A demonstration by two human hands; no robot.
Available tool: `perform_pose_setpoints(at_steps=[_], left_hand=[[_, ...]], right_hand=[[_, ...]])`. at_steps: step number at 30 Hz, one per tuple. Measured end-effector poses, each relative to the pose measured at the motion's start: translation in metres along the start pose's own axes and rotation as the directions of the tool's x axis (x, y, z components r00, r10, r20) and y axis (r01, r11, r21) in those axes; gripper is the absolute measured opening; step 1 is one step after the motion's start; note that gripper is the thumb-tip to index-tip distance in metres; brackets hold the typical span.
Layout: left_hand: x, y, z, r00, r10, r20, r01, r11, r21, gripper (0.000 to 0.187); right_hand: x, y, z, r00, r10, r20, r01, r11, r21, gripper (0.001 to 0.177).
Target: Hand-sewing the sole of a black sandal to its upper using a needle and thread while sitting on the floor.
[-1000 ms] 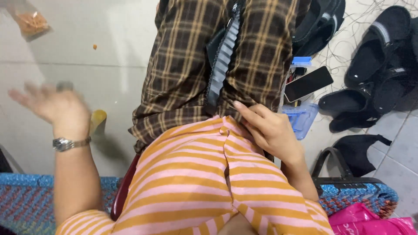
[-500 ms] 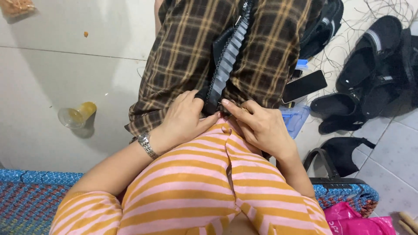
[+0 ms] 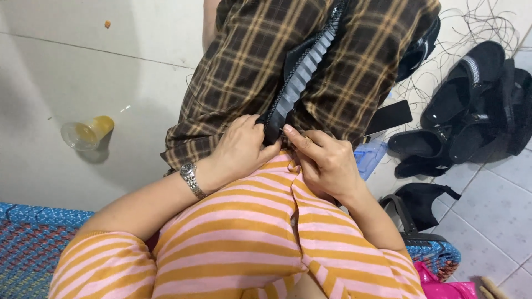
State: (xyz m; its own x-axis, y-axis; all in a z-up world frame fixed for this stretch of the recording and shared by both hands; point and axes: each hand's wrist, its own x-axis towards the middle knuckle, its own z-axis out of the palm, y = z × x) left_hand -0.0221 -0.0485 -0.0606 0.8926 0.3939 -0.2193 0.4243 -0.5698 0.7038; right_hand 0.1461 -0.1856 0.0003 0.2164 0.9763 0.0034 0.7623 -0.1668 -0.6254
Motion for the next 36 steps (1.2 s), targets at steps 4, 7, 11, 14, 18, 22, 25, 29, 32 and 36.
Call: perform_pose_setpoints(at_steps=[4,7,11,14,18,22,25,29,32,36], left_hand=[[0.001,0.003,-0.004,0.999,0.009,0.034,-0.009,1.0,0.014,0.059],[0.001,0.003,-0.005,0.999,0.009,0.039,-0.009,1.0,0.002,0.06],[0.003,0.008,-0.013,1.0,0.022,0.008,-0.022,0.999,-0.049,0.057],[0.004,0.004,-0.019,0.999,0.027,0.027,-0.025,0.995,-0.095,0.055],[0.004,0.004,-0.024,0.999,0.023,0.048,-0.018,0.995,-0.097,0.053],[0.005,0.01,-0.027,0.995,0.0,0.099,0.01,0.995,-0.099,0.05],[0.004,0.003,-0.022,0.996,-0.01,0.093,0.022,0.992,-0.123,0.046],[-0.009,0.005,-0.043,0.995,-0.046,0.086,0.075,0.927,-0.367,0.041],[-0.015,0.003,-0.08,0.99,-0.097,-0.101,0.038,0.878,-0.477,0.013],[-0.017,-0.003,-0.097,0.984,-0.1,-0.144,-0.007,0.8,-0.6,0.024]], right_hand=[[0.011,-0.008,-0.002,0.997,-0.018,-0.07,0.025,0.995,0.093,0.034],[0.013,-0.004,0.0,0.995,-0.029,-0.095,0.044,0.987,0.157,0.031],[0.018,0.016,0.011,0.988,-0.062,-0.145,0.109,0.932,0.347,0.027],[0.022,0.023,0.024,0.967,-0.101,-0.234,0.196,0.879,0.434,0.024],[0.02,0.008,0.026,0.965,-0.038,-0.258,0.141,0.907,0.396,0.036],[0.035,-0.025,-0.002,0.988,-0.055,-0.143,0.082,0.979,0.186,0.043],[0.043,-0.025,-0.008,0.998,-0.049,-0.05,0.057,0.985,0.163,0.047],[0.035,-0.023,-0.005,0.997,0.07,0.016,-0.072,0.953,0.295,0.042],[0.019,-0.018,-0.007,0.983,0.184,0.011,-0.176,0.917,0.359,0.039],[0.017,-0.017,-0.006,0.984,0.18,0.001,-0.171,0.928,0.33,0.026]])
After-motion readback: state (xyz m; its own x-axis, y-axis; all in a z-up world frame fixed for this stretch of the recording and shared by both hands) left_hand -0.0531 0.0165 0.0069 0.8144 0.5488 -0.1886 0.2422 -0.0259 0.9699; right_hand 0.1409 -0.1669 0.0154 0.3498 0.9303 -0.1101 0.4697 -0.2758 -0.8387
